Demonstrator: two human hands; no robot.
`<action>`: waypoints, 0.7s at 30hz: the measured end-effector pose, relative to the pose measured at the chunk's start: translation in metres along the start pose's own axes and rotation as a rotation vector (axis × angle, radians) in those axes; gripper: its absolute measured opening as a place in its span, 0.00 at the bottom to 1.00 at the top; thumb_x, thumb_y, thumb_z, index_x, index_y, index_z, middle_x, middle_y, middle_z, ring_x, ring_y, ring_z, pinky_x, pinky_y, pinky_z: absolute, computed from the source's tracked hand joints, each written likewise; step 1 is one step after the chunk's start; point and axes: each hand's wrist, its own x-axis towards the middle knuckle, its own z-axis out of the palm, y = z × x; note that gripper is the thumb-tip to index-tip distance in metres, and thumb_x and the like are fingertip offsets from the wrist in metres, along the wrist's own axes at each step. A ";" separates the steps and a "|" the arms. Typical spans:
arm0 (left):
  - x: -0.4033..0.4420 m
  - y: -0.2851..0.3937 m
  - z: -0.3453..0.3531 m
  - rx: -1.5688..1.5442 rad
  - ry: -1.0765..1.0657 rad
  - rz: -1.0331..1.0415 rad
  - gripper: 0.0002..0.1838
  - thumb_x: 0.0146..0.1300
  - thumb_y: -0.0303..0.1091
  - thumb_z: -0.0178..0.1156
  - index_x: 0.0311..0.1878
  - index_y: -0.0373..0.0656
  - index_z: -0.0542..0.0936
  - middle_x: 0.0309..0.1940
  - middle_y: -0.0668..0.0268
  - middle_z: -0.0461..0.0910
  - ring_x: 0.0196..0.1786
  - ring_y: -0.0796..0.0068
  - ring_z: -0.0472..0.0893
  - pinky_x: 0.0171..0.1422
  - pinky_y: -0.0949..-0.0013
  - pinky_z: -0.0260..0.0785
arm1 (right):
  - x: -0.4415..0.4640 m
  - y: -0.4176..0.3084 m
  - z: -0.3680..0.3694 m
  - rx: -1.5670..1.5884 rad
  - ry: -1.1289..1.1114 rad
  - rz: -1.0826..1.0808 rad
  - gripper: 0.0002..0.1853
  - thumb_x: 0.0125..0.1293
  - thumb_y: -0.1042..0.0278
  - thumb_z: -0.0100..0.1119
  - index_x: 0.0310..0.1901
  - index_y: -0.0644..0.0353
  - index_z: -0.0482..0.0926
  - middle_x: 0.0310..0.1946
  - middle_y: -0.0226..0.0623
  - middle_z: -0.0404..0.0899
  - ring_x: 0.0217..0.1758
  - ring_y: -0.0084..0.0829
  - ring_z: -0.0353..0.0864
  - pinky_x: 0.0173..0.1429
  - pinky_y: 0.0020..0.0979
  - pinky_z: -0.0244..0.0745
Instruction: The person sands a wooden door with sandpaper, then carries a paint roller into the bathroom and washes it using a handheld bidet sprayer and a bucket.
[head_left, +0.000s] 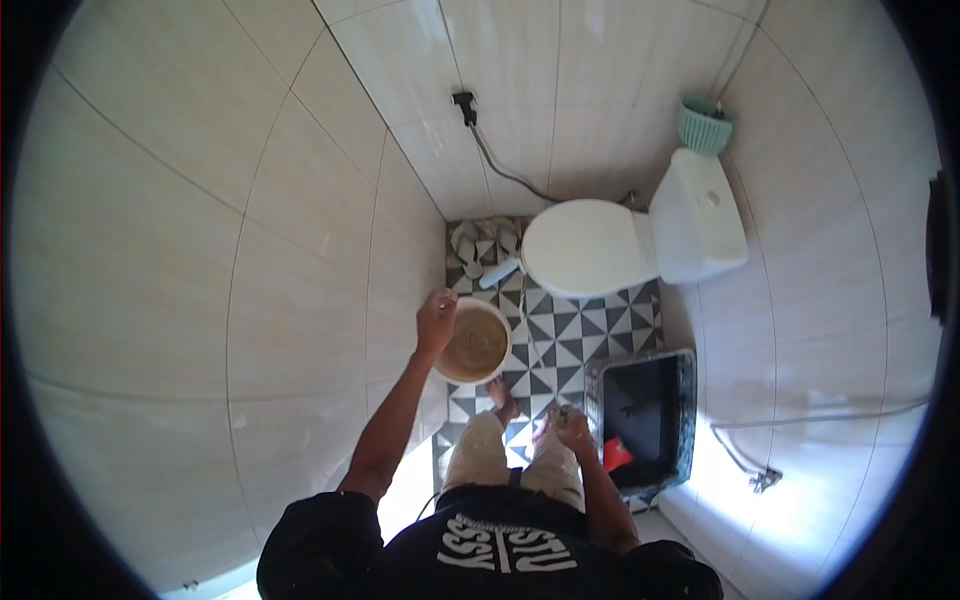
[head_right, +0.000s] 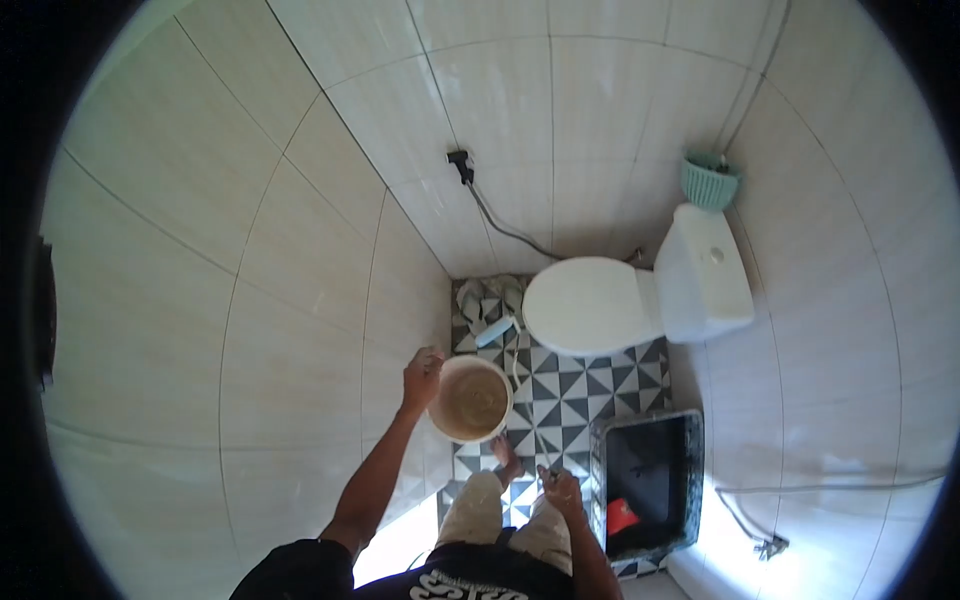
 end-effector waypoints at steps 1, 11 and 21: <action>0.029 0.002 -0.004 0.096 0.029 0.078 0.19 0.65 0.45 0.54 0.42 0.36 0.77 0.36 0.49 0.80 0.40 0.50 0.81 0.43 0.58 0.72 | 0.031 -0.011 -0.015 -0.066 0.024 -0.072 0.10 0.61 0.58 0.62 0.37 0.49 0.73 0.21 0.33 0.67 0.16 0.29 0.63 0.15 0.32 0.57; 0.172 -0.047 0.085 0.218 -0.124 -0.533 0.36 0.57 0.64 0.54 0.34 0.31 0.79 0.30 0.50 0.82 0.39 0.52 0.82 0.44 0.58 0.70 | 0.121 -0.070 -0.001 0.275 -0.322 0.318 0.14 0.61 0.63 0.55 0.39 0.67 0.74 0.29 0.49 0.78 0.30 0.45 0.80 0.32 0.43 0.72; 0.227 -0.199 0.176 -0.161 0.091 -0.821 0.40 0.60 0.66 0.49 0.46 0.28 0.72 0.45 0.40 0.76 0.51 0.43 0.75 0.56 0.55 0.63 | 0.255 -0.098 0.020 0.297 -0.600 0.580 0.25 0.63 0.56 0.55 0.54 0.66 0.64 0.30 0.53 0.78 0.34 0.55 0.79 0.39 0.51 0.74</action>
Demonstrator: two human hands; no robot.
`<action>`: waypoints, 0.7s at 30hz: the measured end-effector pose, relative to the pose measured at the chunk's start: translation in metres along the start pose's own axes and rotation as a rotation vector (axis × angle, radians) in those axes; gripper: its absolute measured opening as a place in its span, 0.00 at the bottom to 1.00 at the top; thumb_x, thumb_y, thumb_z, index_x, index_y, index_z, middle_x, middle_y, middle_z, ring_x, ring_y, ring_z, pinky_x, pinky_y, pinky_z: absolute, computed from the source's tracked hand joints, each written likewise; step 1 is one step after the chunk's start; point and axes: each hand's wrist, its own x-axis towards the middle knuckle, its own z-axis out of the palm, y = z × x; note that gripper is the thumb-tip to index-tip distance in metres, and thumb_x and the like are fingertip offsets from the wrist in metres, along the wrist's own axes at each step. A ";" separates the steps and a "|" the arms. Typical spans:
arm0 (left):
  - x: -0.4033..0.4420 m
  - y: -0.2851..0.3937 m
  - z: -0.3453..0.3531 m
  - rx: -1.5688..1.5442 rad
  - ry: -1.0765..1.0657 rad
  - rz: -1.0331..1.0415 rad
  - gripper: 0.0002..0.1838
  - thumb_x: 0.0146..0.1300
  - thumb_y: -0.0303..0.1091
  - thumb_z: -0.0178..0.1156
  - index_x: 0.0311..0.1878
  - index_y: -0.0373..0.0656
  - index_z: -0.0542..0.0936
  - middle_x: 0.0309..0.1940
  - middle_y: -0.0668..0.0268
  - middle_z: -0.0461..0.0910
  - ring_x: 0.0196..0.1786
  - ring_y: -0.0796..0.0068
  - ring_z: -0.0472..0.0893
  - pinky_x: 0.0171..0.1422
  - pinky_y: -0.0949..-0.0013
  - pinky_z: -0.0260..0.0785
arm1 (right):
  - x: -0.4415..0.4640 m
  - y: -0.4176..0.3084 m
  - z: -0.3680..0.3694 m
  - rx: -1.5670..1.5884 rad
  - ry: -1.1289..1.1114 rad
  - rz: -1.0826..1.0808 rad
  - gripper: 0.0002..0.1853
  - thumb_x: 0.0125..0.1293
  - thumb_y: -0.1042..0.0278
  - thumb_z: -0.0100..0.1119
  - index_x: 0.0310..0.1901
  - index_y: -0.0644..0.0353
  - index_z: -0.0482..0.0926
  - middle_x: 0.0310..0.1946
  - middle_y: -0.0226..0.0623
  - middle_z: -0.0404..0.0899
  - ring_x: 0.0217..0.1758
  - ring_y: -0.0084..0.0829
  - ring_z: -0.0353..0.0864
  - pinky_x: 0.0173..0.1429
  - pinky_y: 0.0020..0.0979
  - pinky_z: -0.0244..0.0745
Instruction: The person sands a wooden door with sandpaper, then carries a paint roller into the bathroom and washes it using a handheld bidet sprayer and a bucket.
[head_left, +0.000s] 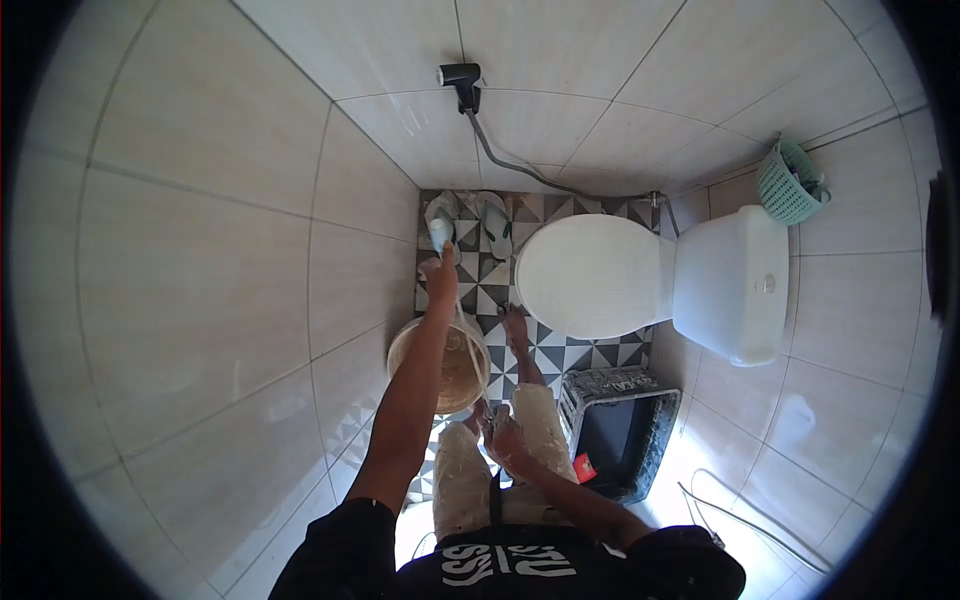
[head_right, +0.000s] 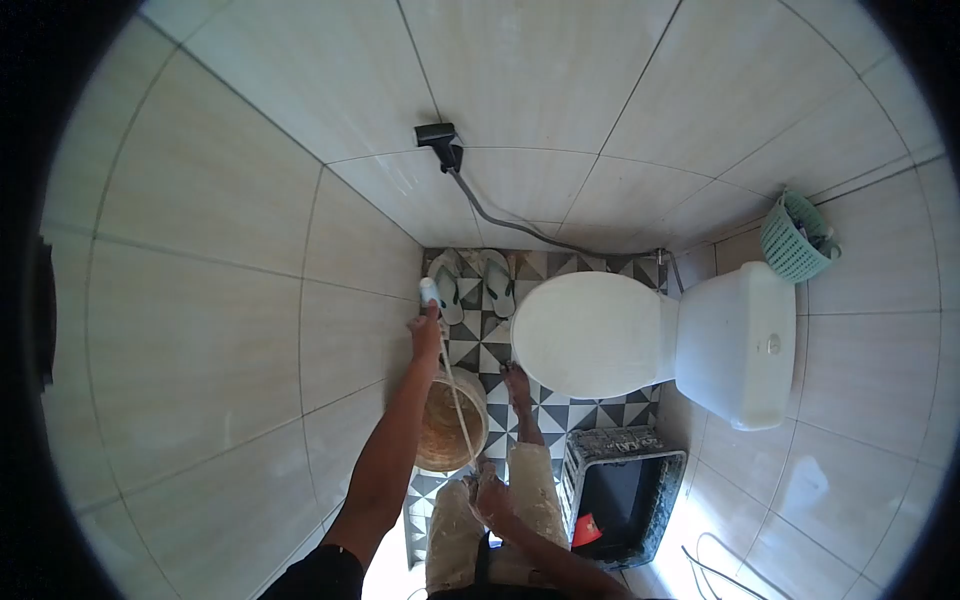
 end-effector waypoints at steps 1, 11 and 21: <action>0.004 0.011 -0.001 -0.047 0.039 -0.005 0.39 0.62 0.65 0.48 0.49 0.29 0.69 0.46 0.41 0.74 0.51 0.44 0.75 0.56 0.54 0.63 | 0.009 -0.008 -0.014 -0.037 -0.137 0.020 0.26 0.63 0.55 0.55 0.54 0.67 0.65 0.32 0.53 0.78 0.37 0.54 0.79 0.41 0.50 0.74; -0.026 0.061 -0.035 -0.377 0.251 0.133 0.23 0.72 0.47 0.40 0.29 0.36 0.69 0.19 0.63 0.67 0.23 0.70 0.66 0.28 0.63 0.57 | 0.301 -0.195 -0.171 -0.028 0.479 -0.688 0.34 0.58 0.58 0.61 0.60 0.70 0.60 0.50 0.60 0.64 0.54 0.59 0.65 0.58 0.48 0.63; -0.064 0.060 -0.041 -0.079 0.280 0.373 0.22 0.72 0.46 0.40 0.36 0.35 0.73 0.19 0.66 0.72 0.19 0.77 0.70 0.22 0.72 0.60 | 0.415 -0.253 -0.169 0.316 0.397 -0.950 0.31 0.48 0.60 0.73 0.51 0.65 0.69 0.42 0.49 0.73 0.44 0.44 0.75 0.50 0.35 0.71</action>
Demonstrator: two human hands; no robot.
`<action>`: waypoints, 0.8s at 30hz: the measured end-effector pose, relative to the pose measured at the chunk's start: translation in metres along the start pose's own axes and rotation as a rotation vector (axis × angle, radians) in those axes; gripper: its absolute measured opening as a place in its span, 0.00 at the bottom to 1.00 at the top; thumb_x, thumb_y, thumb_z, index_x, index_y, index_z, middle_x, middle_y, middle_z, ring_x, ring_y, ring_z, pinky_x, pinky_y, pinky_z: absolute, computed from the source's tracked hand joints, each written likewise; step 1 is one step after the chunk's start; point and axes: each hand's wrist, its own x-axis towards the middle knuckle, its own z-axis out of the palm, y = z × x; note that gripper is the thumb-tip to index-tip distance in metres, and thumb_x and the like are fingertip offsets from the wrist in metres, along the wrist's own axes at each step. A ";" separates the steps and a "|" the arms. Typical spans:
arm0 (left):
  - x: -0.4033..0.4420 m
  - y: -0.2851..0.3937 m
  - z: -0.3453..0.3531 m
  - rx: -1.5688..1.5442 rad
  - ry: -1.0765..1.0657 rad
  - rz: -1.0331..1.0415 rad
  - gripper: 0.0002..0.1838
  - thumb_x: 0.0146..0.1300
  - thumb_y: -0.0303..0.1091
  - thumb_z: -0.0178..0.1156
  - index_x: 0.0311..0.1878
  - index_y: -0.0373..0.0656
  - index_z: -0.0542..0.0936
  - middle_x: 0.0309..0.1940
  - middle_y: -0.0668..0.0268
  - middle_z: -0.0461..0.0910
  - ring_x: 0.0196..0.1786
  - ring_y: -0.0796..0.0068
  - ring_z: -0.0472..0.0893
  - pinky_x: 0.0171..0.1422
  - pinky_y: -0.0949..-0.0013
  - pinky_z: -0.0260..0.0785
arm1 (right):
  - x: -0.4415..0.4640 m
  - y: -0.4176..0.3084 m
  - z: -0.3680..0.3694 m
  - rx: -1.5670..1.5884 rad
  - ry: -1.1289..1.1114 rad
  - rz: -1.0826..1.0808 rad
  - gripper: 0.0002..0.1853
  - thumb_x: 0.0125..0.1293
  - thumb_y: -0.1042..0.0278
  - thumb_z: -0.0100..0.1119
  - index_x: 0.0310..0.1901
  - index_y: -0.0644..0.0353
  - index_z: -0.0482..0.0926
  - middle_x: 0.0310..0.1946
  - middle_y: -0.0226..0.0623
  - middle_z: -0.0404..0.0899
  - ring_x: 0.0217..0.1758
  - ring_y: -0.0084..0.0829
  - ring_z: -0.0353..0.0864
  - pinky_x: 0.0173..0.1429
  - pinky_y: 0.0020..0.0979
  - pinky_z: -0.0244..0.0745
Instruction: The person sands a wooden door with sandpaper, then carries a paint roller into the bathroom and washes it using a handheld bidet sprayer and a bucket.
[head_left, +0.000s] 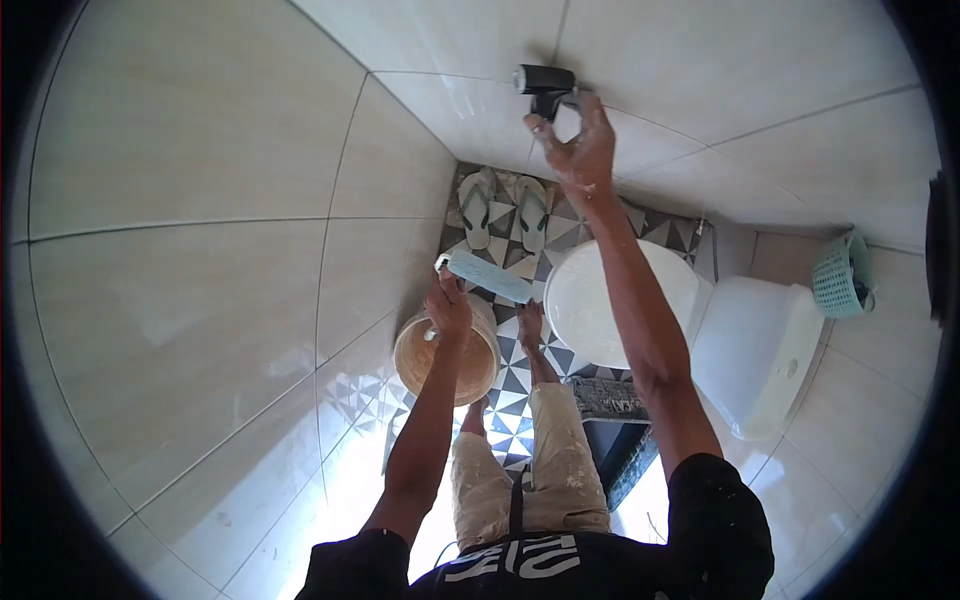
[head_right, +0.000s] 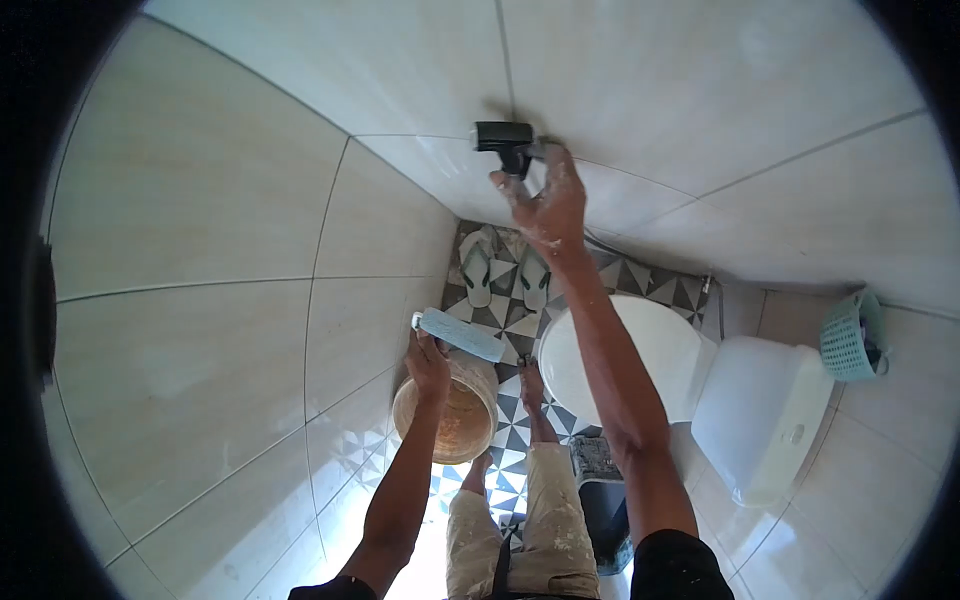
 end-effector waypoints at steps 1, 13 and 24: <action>-0.003 -0.006 -0.001 -0.009 0.008 0.005 0.22 0.72 0.46 0.40 0.37 0.35 0.73 0.18 0.66 0.72 0.19 0.76 0.71 0.23 0.71 0.61 | 0.000 0.001 0.001 -0.081 0.035 0.003 0.31 0.47 0.61 0.74 0.49 0.65 0.70 0.38 0.47 0.75 0.41 0.41 0.76 0.47 0.34 0.72; -0.079 -0.003 -0.044 -0.031 -0.301 -0.004 0.09 0.66 0.33 0.51 0.40 0.37 0.76 0.29 0.55 0.81 0.35 0.56 0.83 0.37 0.62 0.71 | 0.029 -0.011 -0.008 0.053 -0.080 0.033 0.21 0.43 0.66 0.78 0.31 0.63 0.72 0.25 0.38 0.82 0.27 0.21 0.80 0.29 0.20 0.74; -0.069 -0.042 -0.054 0.069 -0.208 -0.062 0.09 0.64 0.33 0.51 0.38 0.36 0.75 0.22 0.51 0.78 0.28 0.52 0.81 0.33 0.56 0.70 | 0.032 -0.106 -0.017 0.241 -0.352 0.133 0.11 0.51 0.76 0.68 0.35 0.60 0.76 0.30 0.31 0.79 0.31 0.18 0.78 0.37 0.22 0.74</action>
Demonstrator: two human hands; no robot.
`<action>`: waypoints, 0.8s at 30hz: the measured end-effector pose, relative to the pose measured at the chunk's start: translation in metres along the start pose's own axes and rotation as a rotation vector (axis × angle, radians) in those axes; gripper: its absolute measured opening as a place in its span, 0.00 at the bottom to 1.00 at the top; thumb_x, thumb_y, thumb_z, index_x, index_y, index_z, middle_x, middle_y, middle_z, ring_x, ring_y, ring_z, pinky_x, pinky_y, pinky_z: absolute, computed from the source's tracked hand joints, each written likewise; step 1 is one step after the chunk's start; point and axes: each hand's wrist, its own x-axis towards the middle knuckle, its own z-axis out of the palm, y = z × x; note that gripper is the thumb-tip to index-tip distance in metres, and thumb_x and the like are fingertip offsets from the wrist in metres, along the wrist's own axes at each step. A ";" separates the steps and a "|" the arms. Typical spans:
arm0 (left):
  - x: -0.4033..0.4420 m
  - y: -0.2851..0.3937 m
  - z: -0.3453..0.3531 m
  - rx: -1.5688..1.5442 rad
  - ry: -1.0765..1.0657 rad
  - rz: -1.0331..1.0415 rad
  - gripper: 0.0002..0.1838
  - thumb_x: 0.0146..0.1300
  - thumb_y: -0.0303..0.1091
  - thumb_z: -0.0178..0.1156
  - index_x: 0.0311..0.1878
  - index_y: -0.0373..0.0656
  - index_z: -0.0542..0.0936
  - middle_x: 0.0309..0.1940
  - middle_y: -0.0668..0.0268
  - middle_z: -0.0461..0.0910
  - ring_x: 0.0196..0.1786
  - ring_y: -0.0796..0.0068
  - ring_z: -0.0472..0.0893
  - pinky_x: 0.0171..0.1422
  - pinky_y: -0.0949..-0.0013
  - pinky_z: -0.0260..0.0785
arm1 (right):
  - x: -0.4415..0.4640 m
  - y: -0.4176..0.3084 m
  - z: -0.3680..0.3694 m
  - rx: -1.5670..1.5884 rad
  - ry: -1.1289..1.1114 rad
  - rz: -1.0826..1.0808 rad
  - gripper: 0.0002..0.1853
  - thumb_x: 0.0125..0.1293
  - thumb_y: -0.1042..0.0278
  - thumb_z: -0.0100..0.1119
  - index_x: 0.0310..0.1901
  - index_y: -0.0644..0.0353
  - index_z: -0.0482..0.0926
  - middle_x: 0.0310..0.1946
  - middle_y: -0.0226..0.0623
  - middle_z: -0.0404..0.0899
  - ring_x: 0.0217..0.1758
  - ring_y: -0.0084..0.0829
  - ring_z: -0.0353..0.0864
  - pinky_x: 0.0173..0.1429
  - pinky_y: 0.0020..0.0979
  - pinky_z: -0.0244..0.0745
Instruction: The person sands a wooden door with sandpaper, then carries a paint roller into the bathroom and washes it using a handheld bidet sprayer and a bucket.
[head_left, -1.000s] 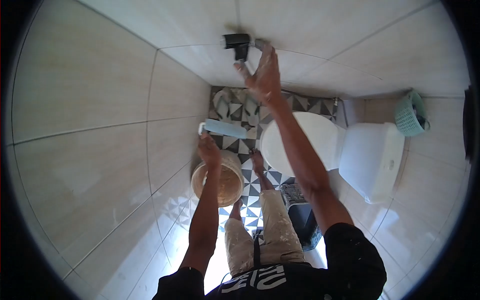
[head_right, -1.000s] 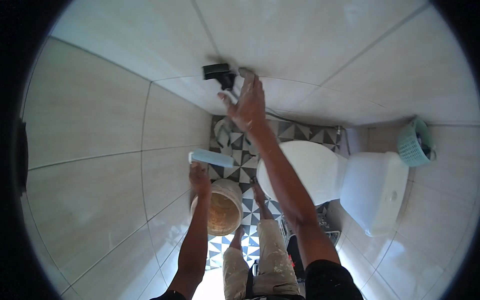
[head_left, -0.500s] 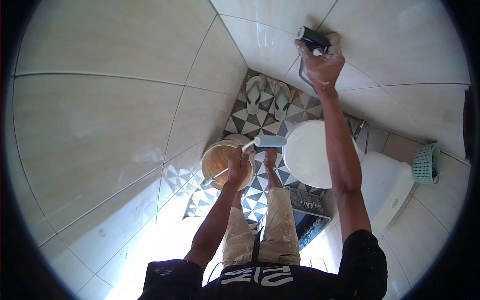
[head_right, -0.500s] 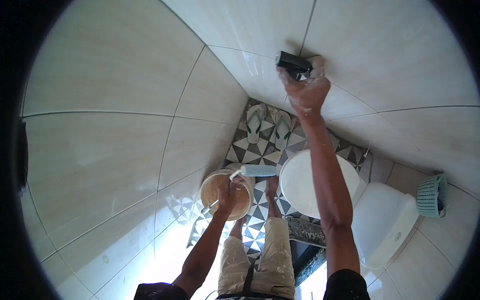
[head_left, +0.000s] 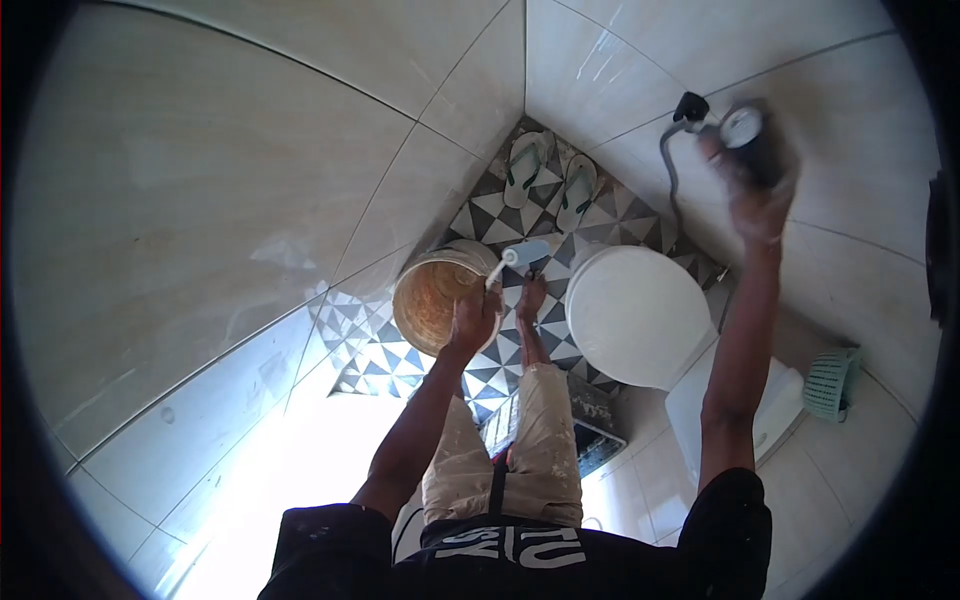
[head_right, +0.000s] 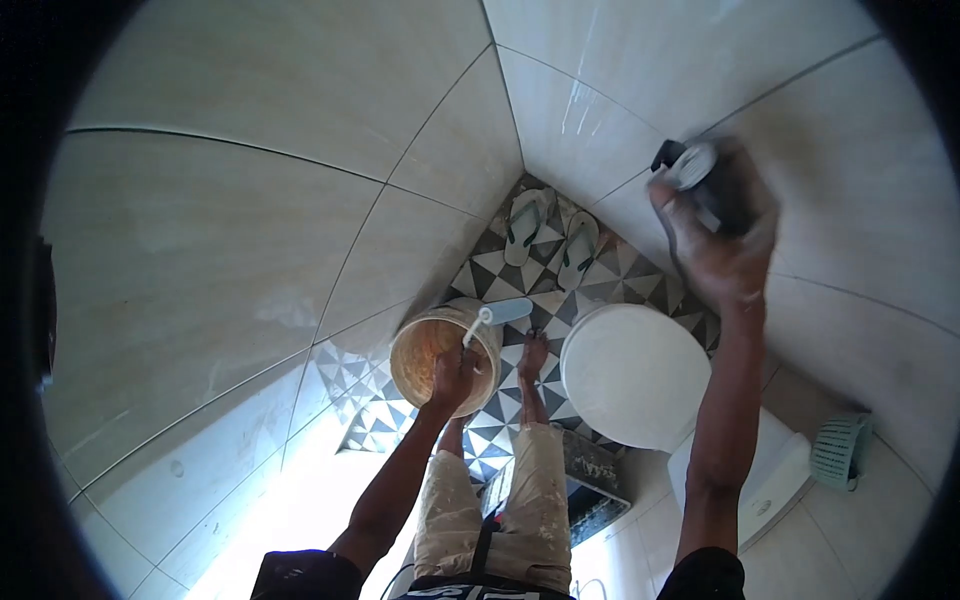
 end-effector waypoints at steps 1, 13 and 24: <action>0.005 0.004 -0.002 0.018 -0.009 -0.042 0.10 0.65 0.34 0.50 0.37 0.36 0.74 0.21 0.52 0.78 0.28 0.51 0.80 0.32 0.56 0.69 | -0.007 0.006 -0.004 -0.090 -0.177 0.025 0.11 0.51 0.75 0.68 0.35 0.60 0.76 0.30 0.30 0.78 0.32 0.18 0.76 0.38 0.23 0.74; 0.109 -0.042 0.051 -0.143 0.090 -0.147 0.14 0.66 0.40 0.50 0.36 0.37 0.75 0.19 0.53 0.77 0.28 0.50 0.80 0.33 0.53 0.69 | -0.112 0.116 0.063 -0.812 -0.738 0.075 0.12 0.47 0.62 0.67 0.27 0.60 0.76 0.20 0.48 0.77 0.25 0.49 0.79 0.30 0.39 0.73; 0.149 -0.080 0.082 0.241 0.092 -0.426 0.28 0.66 0.58 0.43 0.44 0.40 0.76 0.42 0.44 0.78 0.47 0.40 0.76 0.51 0.43 0.65 | -0.148 0.141 0.111 -0.874 -0.637 0.281 0.13 0.46 0.58 0.67 0.26 0.60 0.78 0.21 0.47 0.79 0.27 0.48 0.82 0.34 0.42 0.77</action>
